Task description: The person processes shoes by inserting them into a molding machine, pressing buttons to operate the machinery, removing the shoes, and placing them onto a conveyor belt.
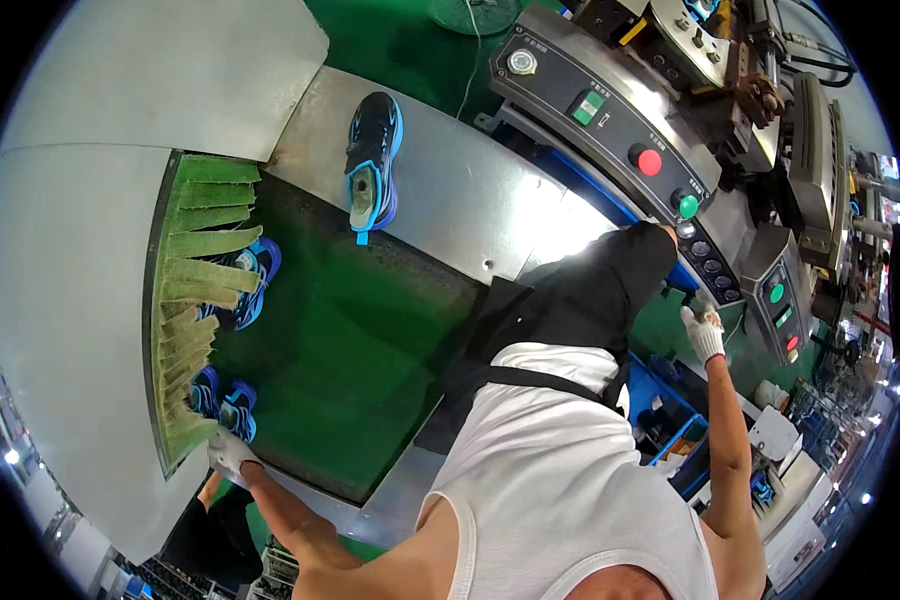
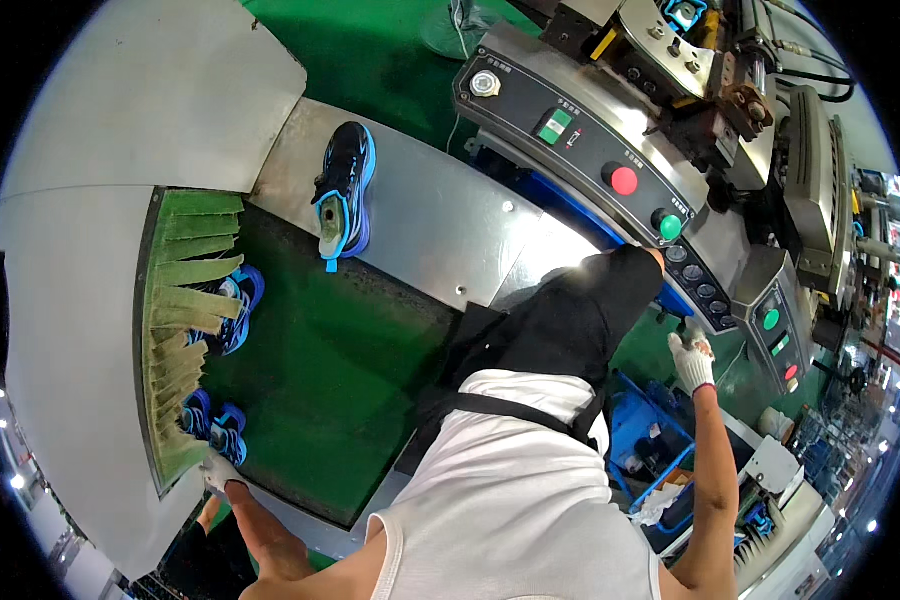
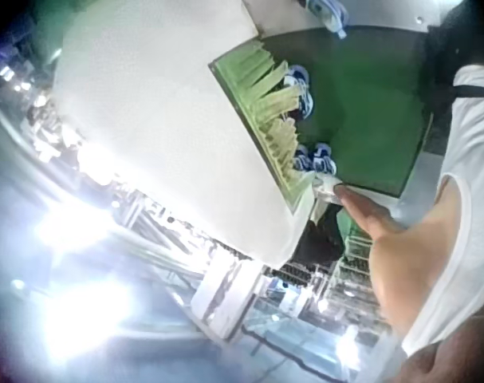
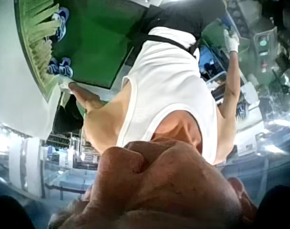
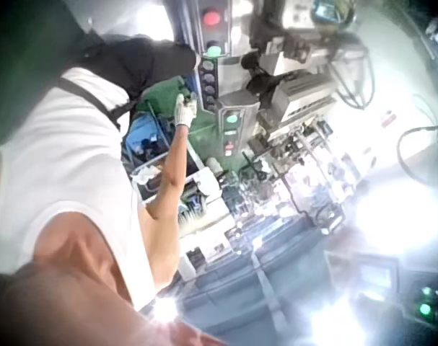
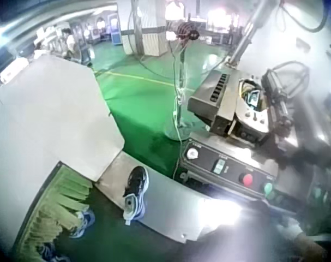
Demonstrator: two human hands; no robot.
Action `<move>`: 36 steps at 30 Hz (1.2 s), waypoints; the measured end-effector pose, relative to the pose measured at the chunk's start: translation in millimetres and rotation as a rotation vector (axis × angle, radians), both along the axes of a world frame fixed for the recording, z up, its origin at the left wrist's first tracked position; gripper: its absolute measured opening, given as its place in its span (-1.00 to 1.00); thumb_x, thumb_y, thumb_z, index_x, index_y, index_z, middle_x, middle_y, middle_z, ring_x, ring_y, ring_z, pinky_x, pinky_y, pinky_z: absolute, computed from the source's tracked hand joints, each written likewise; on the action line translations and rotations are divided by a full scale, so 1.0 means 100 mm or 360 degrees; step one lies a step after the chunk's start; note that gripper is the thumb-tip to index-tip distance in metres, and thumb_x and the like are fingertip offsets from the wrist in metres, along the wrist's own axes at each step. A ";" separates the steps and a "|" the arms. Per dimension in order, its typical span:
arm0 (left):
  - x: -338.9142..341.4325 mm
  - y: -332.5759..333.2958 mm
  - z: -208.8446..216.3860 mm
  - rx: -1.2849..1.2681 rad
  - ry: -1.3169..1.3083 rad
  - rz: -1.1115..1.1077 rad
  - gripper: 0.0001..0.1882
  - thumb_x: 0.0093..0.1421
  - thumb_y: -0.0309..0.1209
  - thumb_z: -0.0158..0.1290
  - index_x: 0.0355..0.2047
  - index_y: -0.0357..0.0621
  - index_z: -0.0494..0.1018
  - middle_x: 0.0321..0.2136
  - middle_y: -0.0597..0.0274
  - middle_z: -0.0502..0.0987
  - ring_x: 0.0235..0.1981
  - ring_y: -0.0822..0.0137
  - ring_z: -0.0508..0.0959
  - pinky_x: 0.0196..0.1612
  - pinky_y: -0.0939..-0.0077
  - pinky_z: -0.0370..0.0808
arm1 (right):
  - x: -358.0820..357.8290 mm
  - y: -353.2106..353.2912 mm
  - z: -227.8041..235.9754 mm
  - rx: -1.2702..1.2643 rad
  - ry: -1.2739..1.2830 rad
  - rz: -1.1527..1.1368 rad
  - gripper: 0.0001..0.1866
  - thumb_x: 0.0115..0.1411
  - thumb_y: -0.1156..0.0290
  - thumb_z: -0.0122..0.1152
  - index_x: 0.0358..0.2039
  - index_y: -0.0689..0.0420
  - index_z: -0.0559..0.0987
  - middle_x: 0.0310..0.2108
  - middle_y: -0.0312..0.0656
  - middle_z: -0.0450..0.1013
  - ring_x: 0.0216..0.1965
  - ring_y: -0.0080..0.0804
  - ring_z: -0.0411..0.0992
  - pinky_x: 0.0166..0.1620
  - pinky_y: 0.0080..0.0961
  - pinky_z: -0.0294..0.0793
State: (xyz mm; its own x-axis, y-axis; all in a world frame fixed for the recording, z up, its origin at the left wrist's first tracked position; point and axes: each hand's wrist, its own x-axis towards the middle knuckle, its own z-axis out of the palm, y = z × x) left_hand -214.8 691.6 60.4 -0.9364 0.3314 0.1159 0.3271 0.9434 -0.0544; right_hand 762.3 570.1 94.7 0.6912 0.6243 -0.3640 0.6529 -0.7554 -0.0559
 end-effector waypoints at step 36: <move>6.96 1.75 2.11 0.0041 -0.1579 -0.3886 -0.70 0.02 -0.51 0.31 -0.21 -0.21 0.54 -0.29 0.12 0.52 -0.32 0.23 0.54 -0.24 0.36 0.52 | -1.57 1.55 1.04 0.1348 0.0724 0.0536 -0.45 0.03 0.27 0.38 0.06 0.14 0.53 -0.11 -0.03 0.58 -0.11 -0.03 0.61 -0.06 -0.19 0.61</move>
